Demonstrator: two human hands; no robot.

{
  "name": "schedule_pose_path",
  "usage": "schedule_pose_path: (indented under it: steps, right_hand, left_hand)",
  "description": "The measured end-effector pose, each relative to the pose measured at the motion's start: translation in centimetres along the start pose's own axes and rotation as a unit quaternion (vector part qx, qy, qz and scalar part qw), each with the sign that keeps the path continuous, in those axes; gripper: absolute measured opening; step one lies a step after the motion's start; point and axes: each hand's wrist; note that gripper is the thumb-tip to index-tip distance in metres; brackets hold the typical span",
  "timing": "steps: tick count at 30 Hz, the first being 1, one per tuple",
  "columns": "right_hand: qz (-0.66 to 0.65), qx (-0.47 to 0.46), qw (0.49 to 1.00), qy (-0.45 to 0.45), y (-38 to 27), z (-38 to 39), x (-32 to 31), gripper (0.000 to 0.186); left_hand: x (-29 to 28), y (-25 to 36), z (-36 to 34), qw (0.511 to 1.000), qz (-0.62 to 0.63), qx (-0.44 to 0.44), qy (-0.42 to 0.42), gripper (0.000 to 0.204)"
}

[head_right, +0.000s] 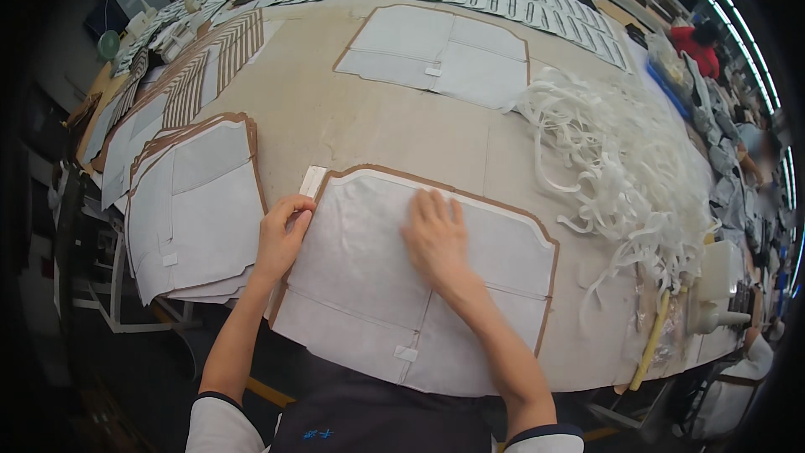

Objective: Applying adhesive strips and white lining to leather panels at a workstation for product manufacturing.

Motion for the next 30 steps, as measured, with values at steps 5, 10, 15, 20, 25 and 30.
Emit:
schedule_pose_path:
  steps: [5,10,15,20,25,30]
  right_hand:
    - [0.033,0.227,0.972,0.044,7.8,14.2,-5.0,0.052]
    - [-0.03,0.267,0.961,0.06,6.6,16.6,-5.3,0.053]
    - [-0.266,0.421,0.846,0.189,8.6,17.0,-5.3,0.054]
    - [-0.452,0.512,0.725,0.087,10.3,19.5,-7.2,0.041]
    - [-0.214,0.262,0.936,0.093,1.4,14.5,-19.7,0.012]
    - [-0.194,0.094,0.955,0.201,1.1,12.0,-30.7,0.028]
  left_hand:
    - [1.4,0.7,-3.4,0.996,-0.07,0.04,-0.029,0.015]
    - [6.4,-0.4,-9.5,0.972,-0.142,0.137,-0.127,0.033]
    - [7.6,0.3,-12.6,0.955,-0.172,0.004,-0.241,0.042]
    - [7.6,0.2,-12.4,0.943,-0.188,0.029,-0.273,0.047]
    - [5.5,-0.7,-11.1,0.958,-0.064,0.08,-0.268,0.056]
    - [-1.9,1.1,-7.2,0.916,0.236,-0.149,-0.29,0.059]
Point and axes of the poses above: each hand's wrist, its own z-axis away from the middle knuckle, its own x-axis out of the palm, y = z × x, and after that the axes turned 8 degrees about z, right-handed
